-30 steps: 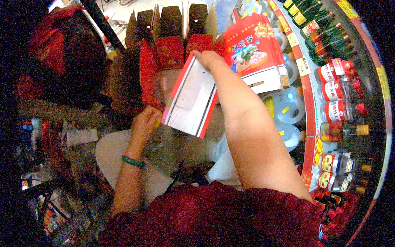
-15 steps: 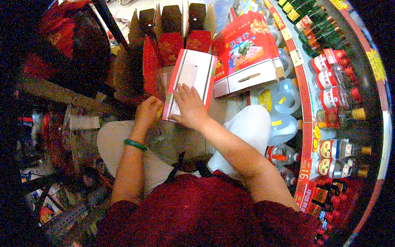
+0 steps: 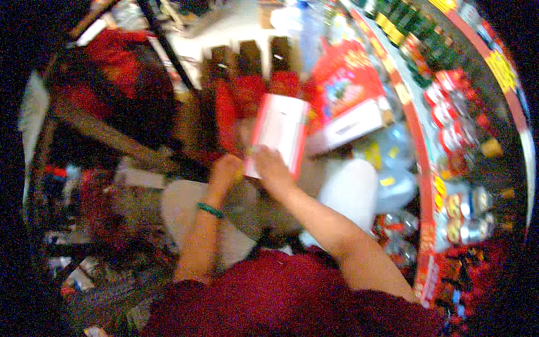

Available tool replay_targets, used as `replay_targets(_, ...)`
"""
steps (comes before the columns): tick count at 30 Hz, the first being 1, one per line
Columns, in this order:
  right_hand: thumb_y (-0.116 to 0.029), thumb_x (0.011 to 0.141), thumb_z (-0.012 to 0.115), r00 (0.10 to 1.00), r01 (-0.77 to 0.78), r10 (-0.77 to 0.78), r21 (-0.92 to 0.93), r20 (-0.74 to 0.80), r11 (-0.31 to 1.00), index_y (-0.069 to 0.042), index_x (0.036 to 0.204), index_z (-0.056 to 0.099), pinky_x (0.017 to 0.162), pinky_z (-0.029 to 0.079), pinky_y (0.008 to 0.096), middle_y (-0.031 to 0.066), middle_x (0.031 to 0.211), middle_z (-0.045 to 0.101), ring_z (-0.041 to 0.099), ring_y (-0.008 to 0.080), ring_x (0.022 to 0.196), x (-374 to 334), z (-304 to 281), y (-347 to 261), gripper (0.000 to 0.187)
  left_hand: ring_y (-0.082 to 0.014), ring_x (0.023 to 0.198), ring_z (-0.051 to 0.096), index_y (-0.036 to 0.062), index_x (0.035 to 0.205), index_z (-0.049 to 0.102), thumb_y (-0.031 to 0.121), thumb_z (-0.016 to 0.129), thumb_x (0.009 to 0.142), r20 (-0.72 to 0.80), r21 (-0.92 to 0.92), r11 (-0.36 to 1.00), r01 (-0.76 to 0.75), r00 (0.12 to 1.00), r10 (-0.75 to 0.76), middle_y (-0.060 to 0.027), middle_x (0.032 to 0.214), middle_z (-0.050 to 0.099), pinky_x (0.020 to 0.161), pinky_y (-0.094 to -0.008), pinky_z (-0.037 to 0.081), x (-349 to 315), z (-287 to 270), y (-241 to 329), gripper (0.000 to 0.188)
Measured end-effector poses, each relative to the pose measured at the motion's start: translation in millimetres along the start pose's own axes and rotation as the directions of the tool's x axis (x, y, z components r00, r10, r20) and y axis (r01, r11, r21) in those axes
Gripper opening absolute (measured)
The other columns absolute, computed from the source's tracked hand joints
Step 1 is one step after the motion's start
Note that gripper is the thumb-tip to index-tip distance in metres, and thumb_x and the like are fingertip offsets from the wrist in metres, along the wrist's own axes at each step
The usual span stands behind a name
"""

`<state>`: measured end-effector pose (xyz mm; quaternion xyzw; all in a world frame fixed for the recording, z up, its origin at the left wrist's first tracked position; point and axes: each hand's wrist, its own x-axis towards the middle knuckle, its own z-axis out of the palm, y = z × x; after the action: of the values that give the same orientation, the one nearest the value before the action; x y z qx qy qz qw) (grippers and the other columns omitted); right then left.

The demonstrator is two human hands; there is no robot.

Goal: The person assembles red and white cardboard boxes by folding flaps and securing them with yellow tape. The person handles multiple boxes one at a time, folding and taping each before moving to the next.

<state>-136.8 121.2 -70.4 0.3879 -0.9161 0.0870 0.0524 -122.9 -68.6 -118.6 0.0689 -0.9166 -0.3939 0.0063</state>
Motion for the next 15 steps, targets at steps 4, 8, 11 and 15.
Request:
replay_targets(4,-0.009,0.066,0.065,0.998,0.039,-0.043,-0.074,-0.04,0.996,-0.002,0.133,0.034,0.108,0.019,0.048,0.0228,0.138,0.031,0.026,0.0352,0.132,-15.6,17.8,21.4,0.074,-0.0342,0.081,0.061,0.0085,0.087,0.062,0.03,0.056,0.082,-0.037,-0.025,0.998,0.058,0.998,-0.059,-0.0152,0.088,0.064,0.072,-0.0429,0.047,-9.6,6.4,15.9,0.023)
replay_targets(8,-0.031,0.072,0.069,0.999,-0.008,-0.002,0.222,0.045,0.975,-0.003,0.133,0.036,0.108,0.02,0.0462,0.0192,0.139,0.032,0.028,0.0344,0.131,5.3,-18.0,15.2,0.075,-0.0351,0.085,0.06,0.0084,0.092,0.062,0.033,0.055,0.083,-0.145,-0.151,0.987,0.053,0.987,-0.075,-0.0145,0.092,0.063,0.073,-0.0427,0.047,-16.9,-15.7,28.2,0.027)
replay_targets(11,-0.03,0.078,0.063,0.995,-0.039,0.05,0.124,-0.087,0.991,-0.003,0.13,0.04,0.107,0.024,0.0457,0.0188,0.136,0.038,0.032,0.0322,0.129,-2.2,-17.8,14.1,0.063,-0.0352,0.087,0.058,0.0066,0.093,0.061,0.031,0.053,0.085,-0.165,-0.14,0.988,-0.066,0.985,0.043,-0.0158,0.092,0.061,0.073,-0.0428,0.047,-38.2,-45.0,68.4,0.027)
replay_targets(15,-0.027,0.08,0.061,1.0,-0.001,0.003,0.095,-0.024,0.995,-0.002,0.131,0.039,0.104,0.027,0.0436,0.0187,0.138,0.036,0.034,0.0336,0.127,4.4,-20.7,15.8,0.061,-0.0355,0.082,0.056,0.0048,0.086,0.06,0.027,0.055,0.084,-0.243,-0.043,0.993,-0.106,0.966,0.092,-0.0161,0.086,0.058,0.071,-0.0435,0.046,-38.6,-27.8,55.3,0.023)
